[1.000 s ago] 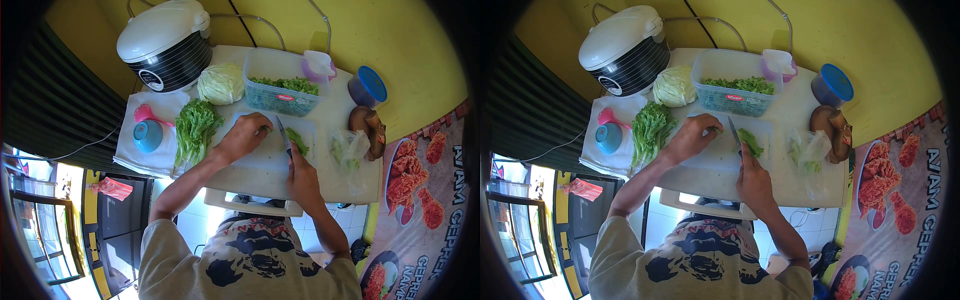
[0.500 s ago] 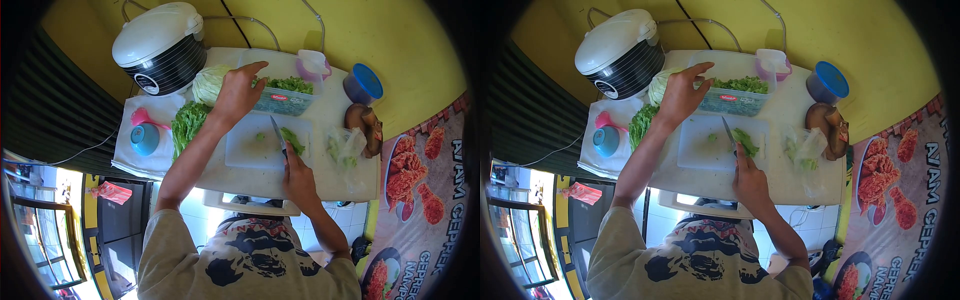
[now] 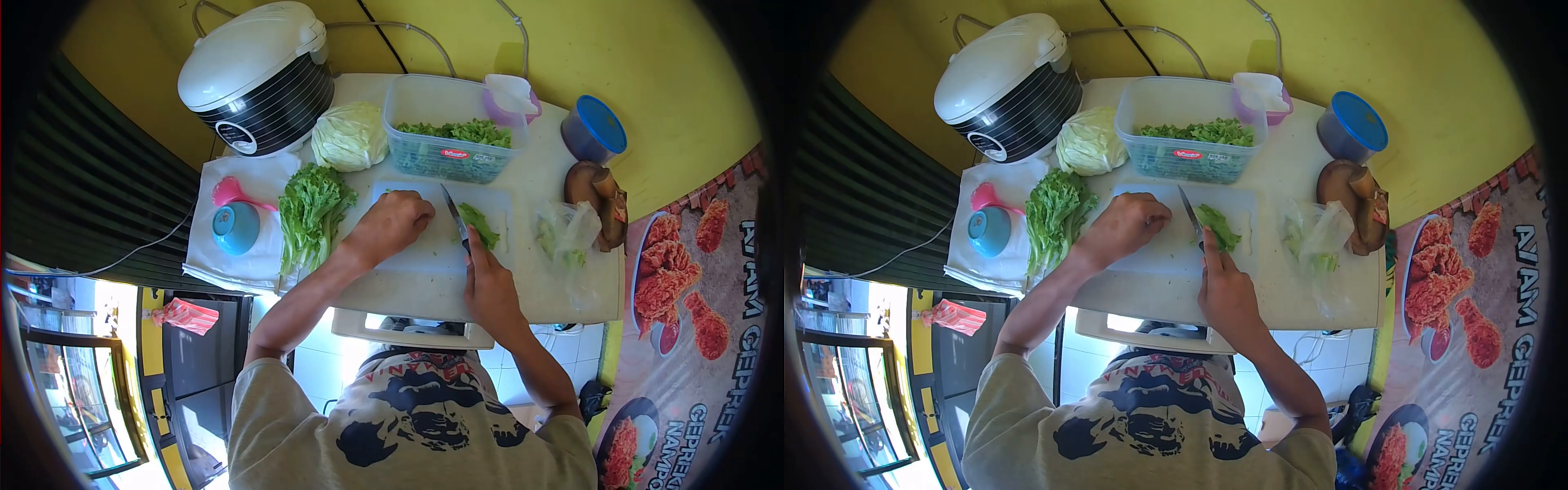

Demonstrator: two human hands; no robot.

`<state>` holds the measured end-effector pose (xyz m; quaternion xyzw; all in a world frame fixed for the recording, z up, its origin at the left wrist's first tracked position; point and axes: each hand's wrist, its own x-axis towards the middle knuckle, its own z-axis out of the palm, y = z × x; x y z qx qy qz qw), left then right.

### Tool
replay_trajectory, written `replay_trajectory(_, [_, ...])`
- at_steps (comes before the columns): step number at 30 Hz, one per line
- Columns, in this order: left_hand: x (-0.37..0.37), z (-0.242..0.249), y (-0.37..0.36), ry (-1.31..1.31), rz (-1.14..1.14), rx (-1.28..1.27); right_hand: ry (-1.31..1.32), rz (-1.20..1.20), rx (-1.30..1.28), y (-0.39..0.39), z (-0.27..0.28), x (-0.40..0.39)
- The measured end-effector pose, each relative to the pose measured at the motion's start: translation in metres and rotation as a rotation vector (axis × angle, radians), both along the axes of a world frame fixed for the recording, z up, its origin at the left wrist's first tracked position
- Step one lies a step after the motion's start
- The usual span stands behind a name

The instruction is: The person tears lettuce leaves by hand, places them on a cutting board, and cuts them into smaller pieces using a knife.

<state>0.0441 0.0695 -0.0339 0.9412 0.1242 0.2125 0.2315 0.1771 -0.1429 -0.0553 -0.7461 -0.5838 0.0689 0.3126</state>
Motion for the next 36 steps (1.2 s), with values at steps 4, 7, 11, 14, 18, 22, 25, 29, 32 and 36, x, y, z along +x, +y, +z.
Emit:
replay_trajectory(4, [0.018,0.039,-0.001,-0.259,0.128,0.002,0.022,0.017,0.021,-0.002,0.002,0.0])
replay_trajectory(7, [0.031,0.065,0.015,-0.447,0.247,0.086,0.025,0.009,-0.005,-0.001,0.0,0.001])
replay_trajectory(11, [0.043,0.079,0.038,-0.423,0.337,0.154,0.026,0.004,-0.036,-0.002,0.004,-0.001])
replay_trajectory(14, [0.049,0.078,0.038,-0.544,0.298,0.317,0.041,0.006,-0.041,-0.003,0.003,0.0])
replay_trajectory(18, [0.042,0.068,0.009,-0.606,0.147,0.13,0.086,0.016,0.023,-0.006,0.002,0.002])
replay_trajectory(22, [0.029,0.039,-0.018,-0.515,0.035,-0.052,0.179,-0.06,0.047,-0.012,0.011,0.004])
replay_trajectory(25, [0.031,0.022,-0.023,-0.298,0.061,-0.134,0.043,-0.113,0.086,-0.016,0.016,0.016])
replay_trajectory(29, [0.037,-0.004,-0.017,-0.037,0.105,-0.067,-0.065,-0.173,-0.012,-0.021,0.016,0.028])
replay_trajectory(32, [0.045,-0.007,-0.024,0.014,0.176,0.013,-0.104,-0.175,-0.049,-0.021,0.011,0.03])
replay_trajectory(36, [0.052,-0.008,-0.03,0.057,0.124,-0.017,-0.104,-0.172,-0.083,-0.02,0.013,0.028])
